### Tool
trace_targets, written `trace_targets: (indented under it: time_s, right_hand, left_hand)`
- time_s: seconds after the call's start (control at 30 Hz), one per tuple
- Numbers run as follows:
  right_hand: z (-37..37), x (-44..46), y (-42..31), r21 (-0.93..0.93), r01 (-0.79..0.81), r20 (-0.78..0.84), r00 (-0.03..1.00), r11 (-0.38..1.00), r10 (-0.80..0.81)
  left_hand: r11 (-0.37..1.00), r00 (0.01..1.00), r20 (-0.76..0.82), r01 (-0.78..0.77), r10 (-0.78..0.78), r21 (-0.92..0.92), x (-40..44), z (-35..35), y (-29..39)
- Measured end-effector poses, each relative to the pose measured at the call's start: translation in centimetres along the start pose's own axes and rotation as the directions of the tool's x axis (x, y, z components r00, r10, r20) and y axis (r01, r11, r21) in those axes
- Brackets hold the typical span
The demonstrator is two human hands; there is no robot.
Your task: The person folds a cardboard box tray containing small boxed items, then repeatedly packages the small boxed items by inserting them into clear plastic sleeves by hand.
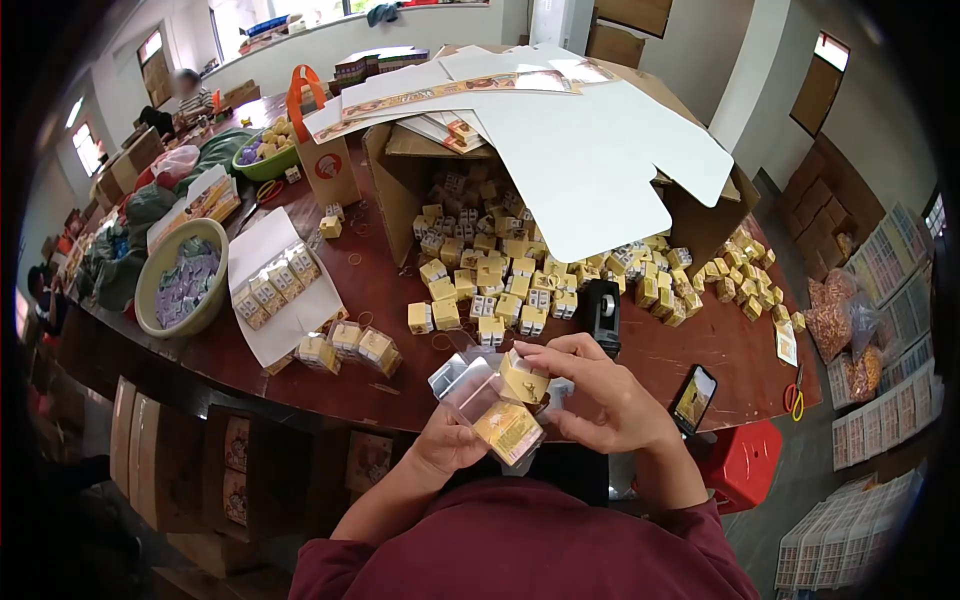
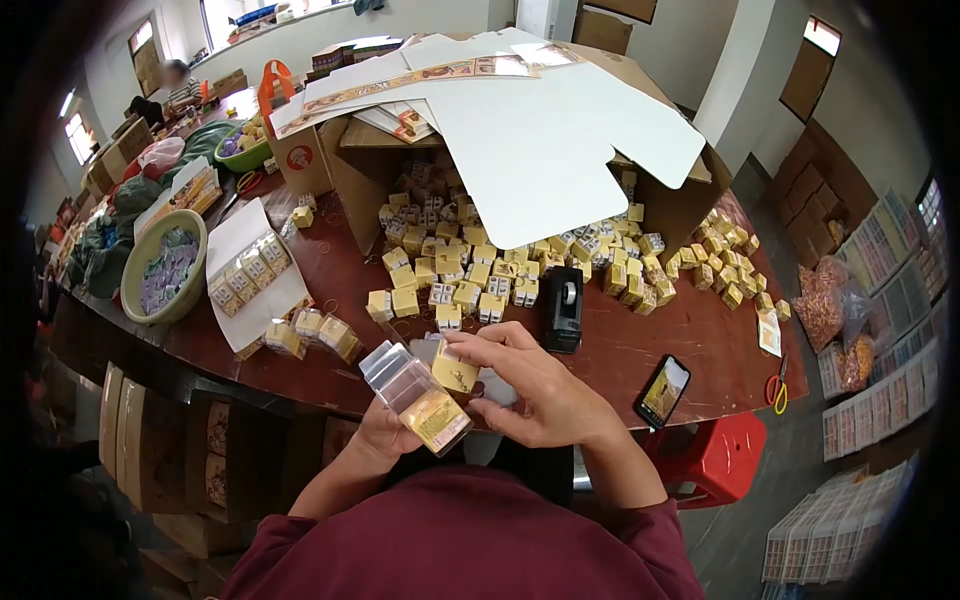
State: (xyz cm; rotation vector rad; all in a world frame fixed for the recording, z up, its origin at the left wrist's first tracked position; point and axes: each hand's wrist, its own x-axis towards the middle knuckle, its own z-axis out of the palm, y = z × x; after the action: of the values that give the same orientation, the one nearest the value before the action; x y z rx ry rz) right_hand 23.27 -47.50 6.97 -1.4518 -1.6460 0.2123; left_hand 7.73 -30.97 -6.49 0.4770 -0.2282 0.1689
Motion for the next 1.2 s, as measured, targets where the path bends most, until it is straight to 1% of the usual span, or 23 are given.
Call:
trace_targets:
  time_s: [0.03, 0.07, 0.1, 0.13, 0.23, 0.3, 0.4, 0.43, 0.53, 0.57, 0.63, 0.67, 0.7, 0.73, 0.77, 0.8, 0.87, 0.97, 1.0, 1.07, 1.13, 1.17, 1.2]
  right_hand:
    - [0.0, 0.0, 0.0, 0.032, -0.004, -0.014, 1.000, 0.999, 0.004]
    - [0.0, 0.0, 0.1, -0.021, 0.026, -0.011, 1.000, 0.999, -0.027]
    - [0.1, 0.0, 0.3, -0.075, 0.058, -0.005, 0.998, 0.996, -0.058]
    - [0.1, 0.0, 0.6, -0.128, 0.089, 0.004, 0.996, 0.988, -0.090]
    - [0.2, 0.2, 1.1, -0.132, 0.151, -0.027, 0.987, 0.980, -0.156]
    - [0.0, 0.2, 1.2, -0.134, 0.141, -0.024, 0.989, 0.981, -0.145]
    - [-0.3, 0.3, 0.6, -0.138, 0.106, -0.037, 0.993, 0.985, -0.112]
    - [-0.4, 0.3, 0.4, -0.140, 0.090, -0.042, 0.994, 0.986, -0.097]
    - [0.0, -0.1, 0.5, -0.233, -0.016, -0.097, 0.995, 0.972, -0.007]
    - [0.2, -0.3, 0.8, -0.243, -0.041, -0.117, 0.993, 0.969, 0.012]
    - [0.5, -0.6, 1.5, -0.261, -0.089, -0.158, 0.986, 0.961, 0.048]
    - [0.4, -0.8, 1.6, -0.260, -0.134, -0.232, 0.970, 0.956, 0.073]
    - [0.1, -1.0, 1.7, -0.255, -0.177, -0.302, 0.949, 0.951, 0.096]
    - [-0.3, -1.2, 1.9, -0.246, -0.219, -0.369, 0.922, 0.944, 0.118]
    - [-1.1, -1.3, 1.8, -0.235, -0.143, -0.416, 0.909, 0.961, 0.033]
    - [-1.3, -1.2, 1.5, -0.248, -0.097, -0.453, 0.891, 0.964, -0.027]
    - [-0.8, -0.4, 0.1, -0.194, -0.003, -0.441, 0.893, 0.981, -0.085]
    - [0.4, 1.1, -0.1, -0.415, 0.106, -0.284, 0.928, 0.904, -0.240]
    - [0.7, 1.1, 0.4, -0.445, 0.135, -0.245, 0.933, 0.885, -0.265]
    - [0.6, 0.7, 1.2, -0.466, 0.141, -0.111, 0.970, 0.873, -0.216]
    - [-0.4, 0.3, 1.2, -0.368, 0.164, 0.036, 0.986, 0.915, -0.162]
    - [-0.6, 0.2, 1.2, -0.320, 0.164, 0.105, 0.985, 0.933, -0.137]
    - [-0.6, 0.2, 1.1, -0.305, 0.159, 0.105, 0.986, 0.939, -0.133]
  left_hand:
    - [1.000, 1.000, 0.009, 0.009, -0.009, -0.028, 0.2, 0.2, 0.0]
    - [0.998, 1.000, 0.019, 0.018, -0.017, -0.056, 0.4, 0.3, 0.0]
    - [0.992, 0.996, 0.090, 0.025, -0.014, -0.128, 0.4, -0.1, -0.1]
    - [0.988, 0.996, 0.079, 0.039, -0.027, -0.147, 0.4, -0.4, -0.3]
    - [0.971, 0.997, 0.059, 0.067, -0.055, -0.231, 0.3, -0.5, -1.4]
    - [0.943, 0.997, 0.060, 0.071, -0.055, -0.324, 0.1, -0.4, -2.3]
    - [0.984, 0.997, 0.064, 0.062, -0.052, -0.166, 0.0, -0.9, -2.6]
    - [0.984, 0.995, 0.035, 0.095, -0.091, -0.150, 0.3, -1.3, -2.7]
    - [0.984, 0.992, 0.008, 0.127, -0.127, -0.124, 0.4, -1.0, -2.3]
    - [0.980, 0.992, 0.056, 0.120, -0.112, -0.157, 0.4, -0.6, -2.0]
    - [0.983, 0.990, 0.025, 0.142, -0.140, -0.120, 0.5, 0.8, -1.0]
    - [0.983, 0.988, 0.010, 0.152, -0.152, -0.101, 0.5, 1.2, -0.6]
    - [0.992, 0.993, 0.002, 0.122, -0.122, -0.010, 0.6, 1.4, -0.2]
    - [0.976, 0.988, -0.098, 0.136, -0.120, 0.171, 0.7, 1.9, 0.2]
    - [0.925, 0.975, -0.199, 0.166, -0.102, 0.342, 0.6, 2.6, 0.6]
    - [0.842, 0.953, -0.295, 0.213, -0.068, 0.496, 0.5, 2.9, 0.7]
    - [0.805, 0.959, -0.282, 0.198, -0.040, 0.559, 0.5, 3.0, 0.4]
    - [0.743, 0.960, -0.281, 0.189, -0.001, 0.643, 0.7, 4.2, 0.3]
    - [0.724, 0.957, -0.287, 0.177, 0.031, 0.666, 0.7, 4.8, 0.4]
    - [0.675, 0.959, -0.267, 0.135, 0.095, 0.725, 0.6, 4.1, 0.3]
    - [0.609, 0.965, -0.216, 0.082, 0.149, 0.789, 0.3, 2.2, -0.2]
    - [0.603, 0.964, -0.223, 0.091, 0.148, 0.792, -0.1, 1.7, -0.3]
    - [0.597, 0.963, -0.227, 0.100, 0.142, 0.796, -0.2, 1.9, -0.3]
